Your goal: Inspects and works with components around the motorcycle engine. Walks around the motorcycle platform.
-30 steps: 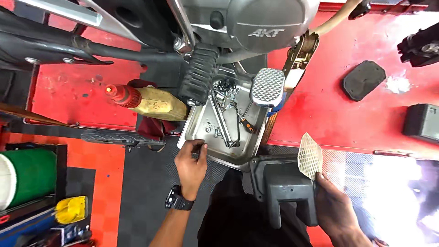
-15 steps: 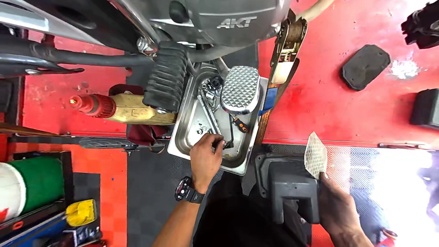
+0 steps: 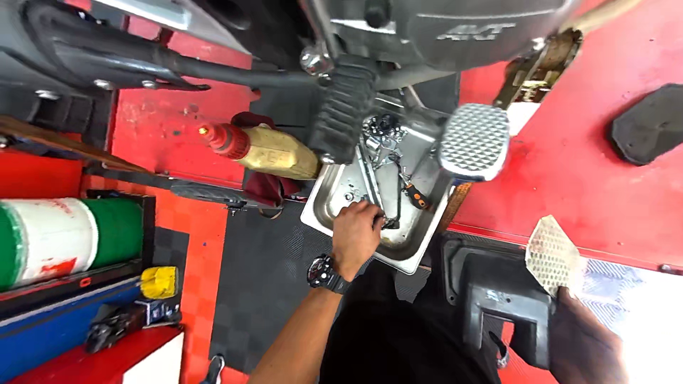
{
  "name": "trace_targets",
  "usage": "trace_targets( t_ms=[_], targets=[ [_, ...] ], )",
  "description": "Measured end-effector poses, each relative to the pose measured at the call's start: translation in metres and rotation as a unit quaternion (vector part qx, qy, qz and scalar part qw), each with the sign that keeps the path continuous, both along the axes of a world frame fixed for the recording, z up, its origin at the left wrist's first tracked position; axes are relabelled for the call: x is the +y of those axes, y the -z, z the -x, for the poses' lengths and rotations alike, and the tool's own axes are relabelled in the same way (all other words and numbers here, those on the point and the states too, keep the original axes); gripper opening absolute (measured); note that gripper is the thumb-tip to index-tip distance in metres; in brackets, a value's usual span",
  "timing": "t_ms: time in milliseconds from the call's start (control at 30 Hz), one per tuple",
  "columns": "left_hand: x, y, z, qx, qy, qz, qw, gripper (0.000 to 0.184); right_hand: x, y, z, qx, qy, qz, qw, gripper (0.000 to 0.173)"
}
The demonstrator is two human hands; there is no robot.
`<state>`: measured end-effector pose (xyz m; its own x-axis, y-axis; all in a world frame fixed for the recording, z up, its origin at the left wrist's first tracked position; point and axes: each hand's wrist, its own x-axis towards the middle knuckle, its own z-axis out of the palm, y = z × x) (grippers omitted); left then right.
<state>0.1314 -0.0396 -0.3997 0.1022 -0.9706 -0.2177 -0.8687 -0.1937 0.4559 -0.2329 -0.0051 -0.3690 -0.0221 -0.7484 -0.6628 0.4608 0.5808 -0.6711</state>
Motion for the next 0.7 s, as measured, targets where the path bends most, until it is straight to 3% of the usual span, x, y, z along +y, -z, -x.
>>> trace_targets(
  t_ms=[267,433,700],
  targets=[
    [-0.013,0.01,0.008,0.023,0.001,-0.043,0.999,0.021,-0.009,-0.017,0.004,0.096,-0.023,-0.001,0.995,0.031],
    [-0.014,0.013,0.007,0.022,-0.001,-0.034,0.999,0.024,-0.005,0.002,0.029,0.056,-0.093,0.028,0.994,0.031],
    [-0.03,-0.006,-0.008,-0.014,-0.026,0.01,1.0,0.027,-0.018,-0.028,-0.032,0.078,-0.066,-0.017,0.995,0.023]
  ],
)
